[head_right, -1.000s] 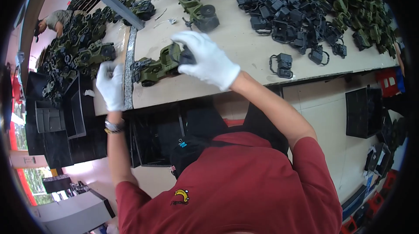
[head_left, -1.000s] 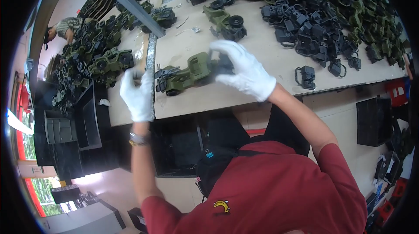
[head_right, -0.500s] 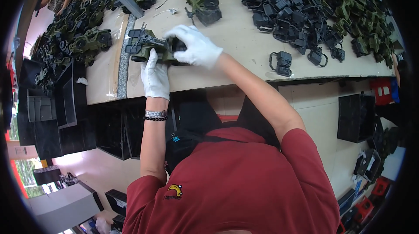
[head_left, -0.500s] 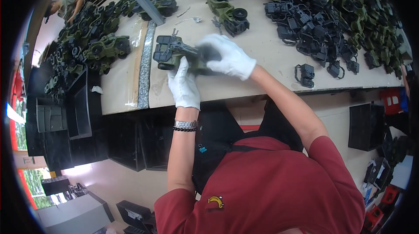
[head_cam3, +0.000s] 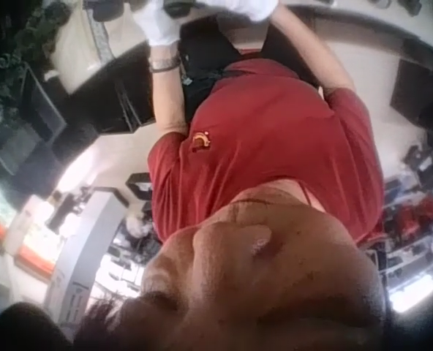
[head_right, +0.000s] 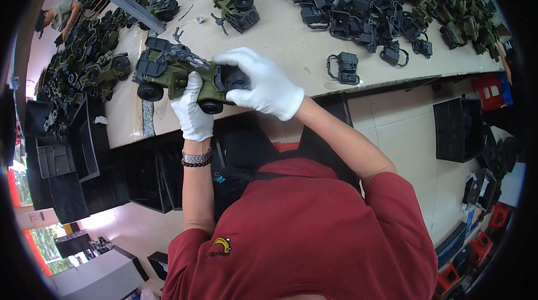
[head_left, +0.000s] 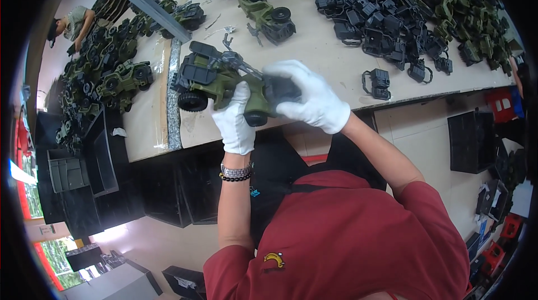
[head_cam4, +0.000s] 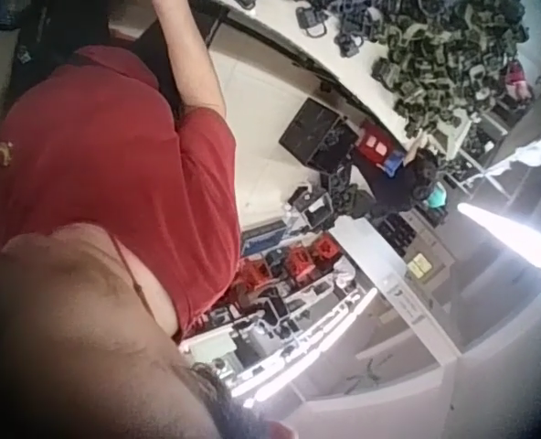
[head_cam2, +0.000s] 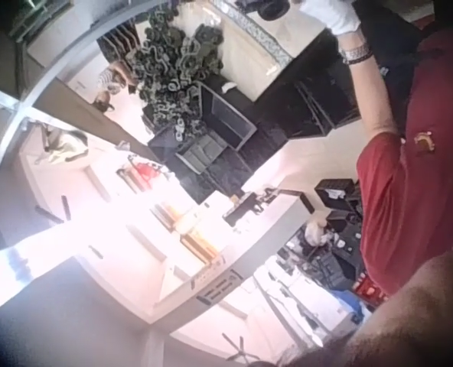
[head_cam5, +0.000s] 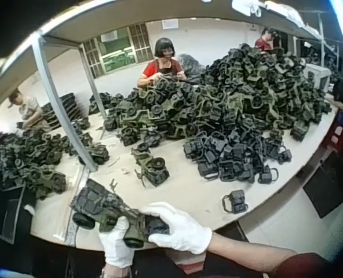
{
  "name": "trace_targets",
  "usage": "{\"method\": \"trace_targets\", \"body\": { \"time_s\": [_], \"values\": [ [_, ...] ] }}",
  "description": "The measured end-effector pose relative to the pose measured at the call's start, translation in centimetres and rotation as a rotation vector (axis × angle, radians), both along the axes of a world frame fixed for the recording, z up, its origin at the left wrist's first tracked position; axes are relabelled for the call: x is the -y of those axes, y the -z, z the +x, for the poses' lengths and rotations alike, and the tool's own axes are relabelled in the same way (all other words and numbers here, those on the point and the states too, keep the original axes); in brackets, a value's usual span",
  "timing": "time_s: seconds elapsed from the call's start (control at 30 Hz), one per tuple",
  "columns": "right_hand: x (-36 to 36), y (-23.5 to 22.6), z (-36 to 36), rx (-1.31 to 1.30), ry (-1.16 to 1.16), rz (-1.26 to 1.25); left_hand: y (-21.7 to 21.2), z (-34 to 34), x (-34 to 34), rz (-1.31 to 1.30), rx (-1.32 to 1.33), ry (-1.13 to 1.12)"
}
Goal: The person assembles plastic toy tanks by hand from plastic parts at a production table.
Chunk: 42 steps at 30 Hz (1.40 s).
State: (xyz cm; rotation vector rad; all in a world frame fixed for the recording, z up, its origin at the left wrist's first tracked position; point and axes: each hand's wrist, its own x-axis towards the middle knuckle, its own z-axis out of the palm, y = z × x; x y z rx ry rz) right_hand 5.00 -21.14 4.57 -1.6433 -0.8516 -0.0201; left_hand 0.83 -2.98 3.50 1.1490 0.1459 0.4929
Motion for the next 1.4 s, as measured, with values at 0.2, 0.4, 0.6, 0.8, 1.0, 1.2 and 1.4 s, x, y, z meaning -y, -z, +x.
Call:
{"method": "trace_targets", "body": {
  "time_s": [0.2,0.4,0.6,0.8,1.0,1.2,1.4],
  "values": [
    [0.7,-1.2,-0.9,-0.035,-0.052,0.014,-1.2,-1.8,0.8,-0.023,0.024,-0.013],
    [0.9,-1.3,-0.9,0.000,-0.066,0.005,-1.9,-2.4,1.1,0.026,-0.016,-0.049],
    [0.9,-1.4,-1.8,-0.095,-0.086,0.063,-1.9,-3.4,1.4,0.168,0.016,-0.130],
    [1.0,-1.9,-2.1,-0.120,-0.061,0.054,-2.3,-3.6,1.4,0.150,0.044,-0.112],
    [0.9,-0.8,-1.5,0.173,-0.068,-0.031,-2.7,-3.6,1.4,0.215,0.022,-0.125],
    [1.5,-0.4,-1.1,0.389,-0.043,-0.136,-2.5,-3.5,2.3,0.175,0.053,-0.118],
    [1.1,-2.9,-1.5,0.455,0.054,-0.031,-2.8,-2.9,3.3,-0.456,-0.139,0.102]
  ]
}}
